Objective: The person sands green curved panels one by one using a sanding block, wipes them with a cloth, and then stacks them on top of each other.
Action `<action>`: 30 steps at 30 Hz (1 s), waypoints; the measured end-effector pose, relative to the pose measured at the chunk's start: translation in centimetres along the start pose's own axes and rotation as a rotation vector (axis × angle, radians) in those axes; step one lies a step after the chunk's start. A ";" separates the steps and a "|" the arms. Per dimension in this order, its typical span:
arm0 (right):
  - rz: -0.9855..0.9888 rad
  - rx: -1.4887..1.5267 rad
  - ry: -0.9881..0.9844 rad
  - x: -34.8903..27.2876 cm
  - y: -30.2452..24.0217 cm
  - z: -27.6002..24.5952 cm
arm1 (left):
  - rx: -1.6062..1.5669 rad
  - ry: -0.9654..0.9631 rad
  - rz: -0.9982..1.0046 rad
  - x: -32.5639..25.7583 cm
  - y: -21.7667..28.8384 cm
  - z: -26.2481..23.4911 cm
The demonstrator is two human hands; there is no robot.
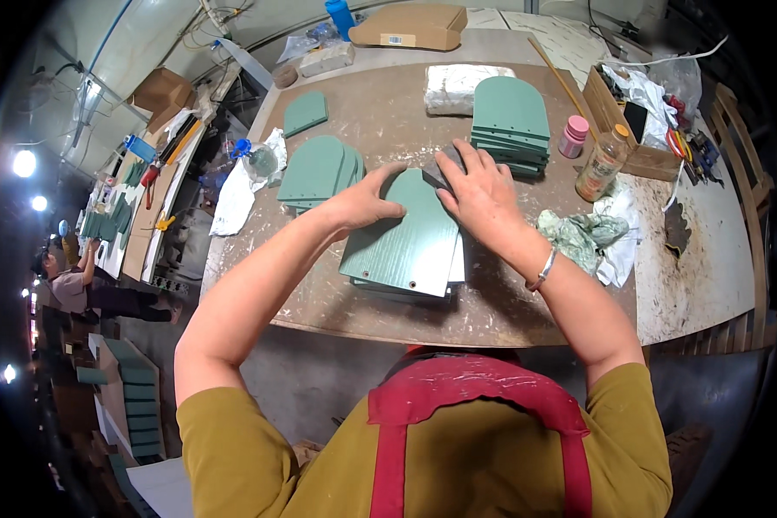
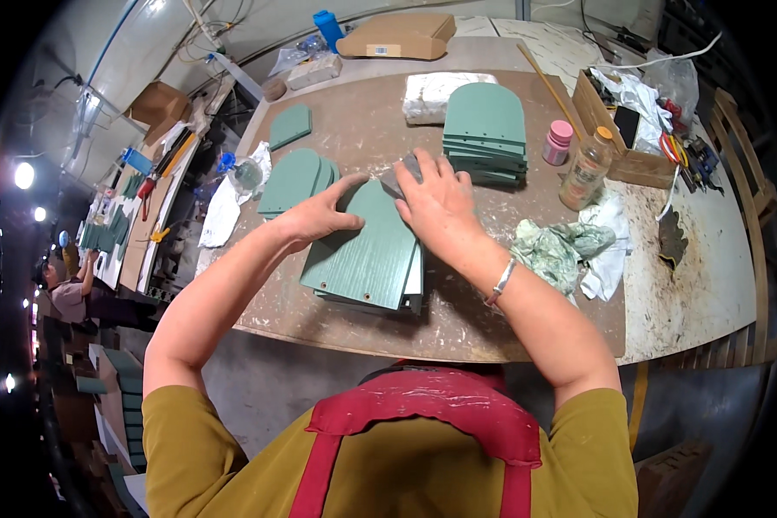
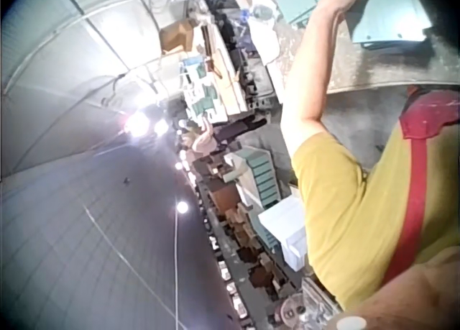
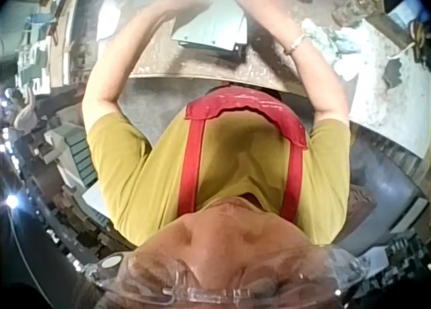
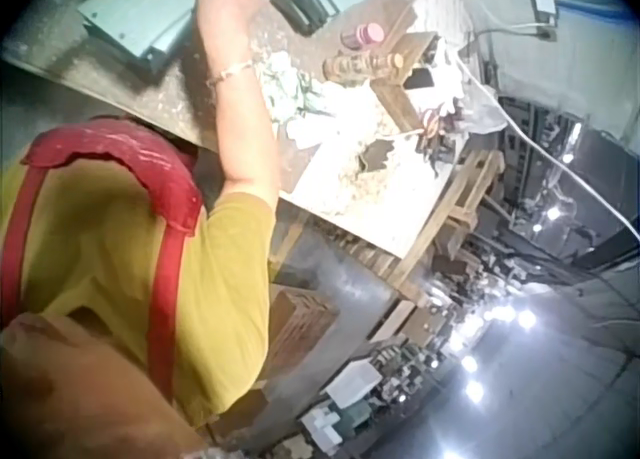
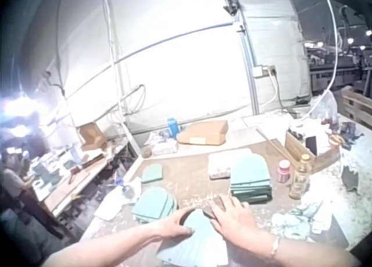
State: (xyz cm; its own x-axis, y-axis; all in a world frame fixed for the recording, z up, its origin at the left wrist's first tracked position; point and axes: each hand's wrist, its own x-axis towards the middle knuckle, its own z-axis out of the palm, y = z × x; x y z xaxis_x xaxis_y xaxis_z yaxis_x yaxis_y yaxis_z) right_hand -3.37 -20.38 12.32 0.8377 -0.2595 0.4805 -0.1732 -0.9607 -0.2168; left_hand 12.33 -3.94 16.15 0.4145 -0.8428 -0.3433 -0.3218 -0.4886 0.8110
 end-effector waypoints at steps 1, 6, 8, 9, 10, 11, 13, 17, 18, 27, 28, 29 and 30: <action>-0.001 0.027 0.001 0.0 0.0 0.1 | -0.031 -0.009 0.001 -0.2 0.0 -0.1; -0.004 0.044 -0.004 -0.1 0.1 0.2 | -0.082 -0.040 0.036 -0.4 -0.5 -0.4; -0.008 0.046 -0.013 -0.1 0.0 0.5 | -0.016 -0.033 0.038 0.0 -0.8 -0.3; -0.015 0.024 -0.009 -0.1 0.0 0.5 | -0.023 -0.029 0.036 0.1 -0.7 -0.3; -0.023 0.003 -0.005 -0.1 0.0 0.5 | -0.009 -0.029 0.023 0.2 -0.6 -0.2; -0.028 -0.002 -0.009 -0.1 -0.1 0.4 | 0.004 -0.029 0.011 0.2 -0.5 -0.2; -0.035 -0.012 -0.009 -0.1 -0.2 0.3 | 0.042 -0.011 -0.006 0.4 -0.2 0.1; -0.035 -0.008 -0.007 -0.1 -0.1 0.3 | 0.138 0.022 0.014 0.4 -0.2 0.2; -0.038 -0.005 -0.005 -0.1 -0.2 0.3 | 0.139 0.027 0.013 0.3 -0.4 0.0; -0.040 0.008 -0.001 -0.2 -0.1 0.3 | 0.080 -0.026 -0.019 0.6 -0.4 -0.3; -0.040 0.014 0.005 -0.2 -0.2 0.2 | 0.012 -0.070 -0.018 0.5 -0.7 -0.7; -0.041 0.020 0.011 -0.3 -0.2 0.2 | -0.056 -0.114 -0.017 0.5 -0.9 -0.9; -0.039 0.019 0.011 -0.3 -0.2 0.2 | -0.056 -0.116 -0.017 0.5 -0.7 -0.8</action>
State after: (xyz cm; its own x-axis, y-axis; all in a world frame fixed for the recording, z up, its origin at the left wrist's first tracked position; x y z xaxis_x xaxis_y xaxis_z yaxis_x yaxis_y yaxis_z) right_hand -3.42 -20.08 12.06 0.8380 -0.2229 0.4981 -0.1306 -0.9682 -0.2135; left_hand 13.41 -3.88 15.78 0.3170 -0.8567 -0.4069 -0.2663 -0.4922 0.8288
